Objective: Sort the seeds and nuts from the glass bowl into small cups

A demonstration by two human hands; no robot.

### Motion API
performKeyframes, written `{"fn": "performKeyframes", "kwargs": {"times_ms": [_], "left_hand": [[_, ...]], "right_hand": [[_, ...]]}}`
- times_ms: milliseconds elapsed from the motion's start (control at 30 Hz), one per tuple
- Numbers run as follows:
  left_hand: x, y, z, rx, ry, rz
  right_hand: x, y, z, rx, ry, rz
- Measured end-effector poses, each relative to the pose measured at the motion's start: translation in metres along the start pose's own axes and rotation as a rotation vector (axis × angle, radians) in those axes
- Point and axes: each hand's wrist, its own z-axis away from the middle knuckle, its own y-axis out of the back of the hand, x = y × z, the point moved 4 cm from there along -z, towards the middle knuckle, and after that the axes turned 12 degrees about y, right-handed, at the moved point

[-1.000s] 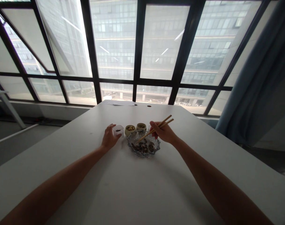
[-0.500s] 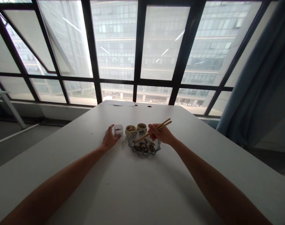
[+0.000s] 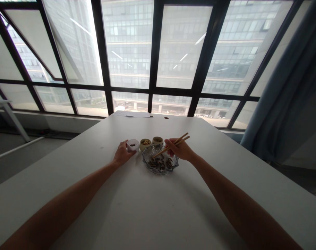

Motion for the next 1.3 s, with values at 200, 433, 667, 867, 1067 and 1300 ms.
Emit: {"fn": "performKeyframes", "kwargs": {"times_ms": [200,433,667,867,1067,1300], "left_hand": [[0.008,0.003,0.004,-0.081,0.058,-0.050],[0.020,0.008,0.010,-0.187,0.139,-0.094],[0.022,0.008,0.012,-0.176,0.142,-0.111],[0.021,0.008,0.011,-0.167,0.133,-0.134],[0.023,0.009,0.011,-0.187,0.135,-0.123],[0.024,0.009,0.012,-0.186,0.131,-0.120]], "right_hand": [[0.012,0.008,-0.003,0.085,-0.066,-0.077],[0.017,0.026,-0.004,0.162,-0.136,0.040],[-0.012,0.003,-0.001,-0.024,-0.035,-0.037],[-0.020,-0.009,0.002,-0.100,-0.007,-0.023],[-0.019,-0.005,0.002,-0.110,0.021,-0.015],[-0.022,-0.008,0.003,-0.165,0.094,0.044]]}}
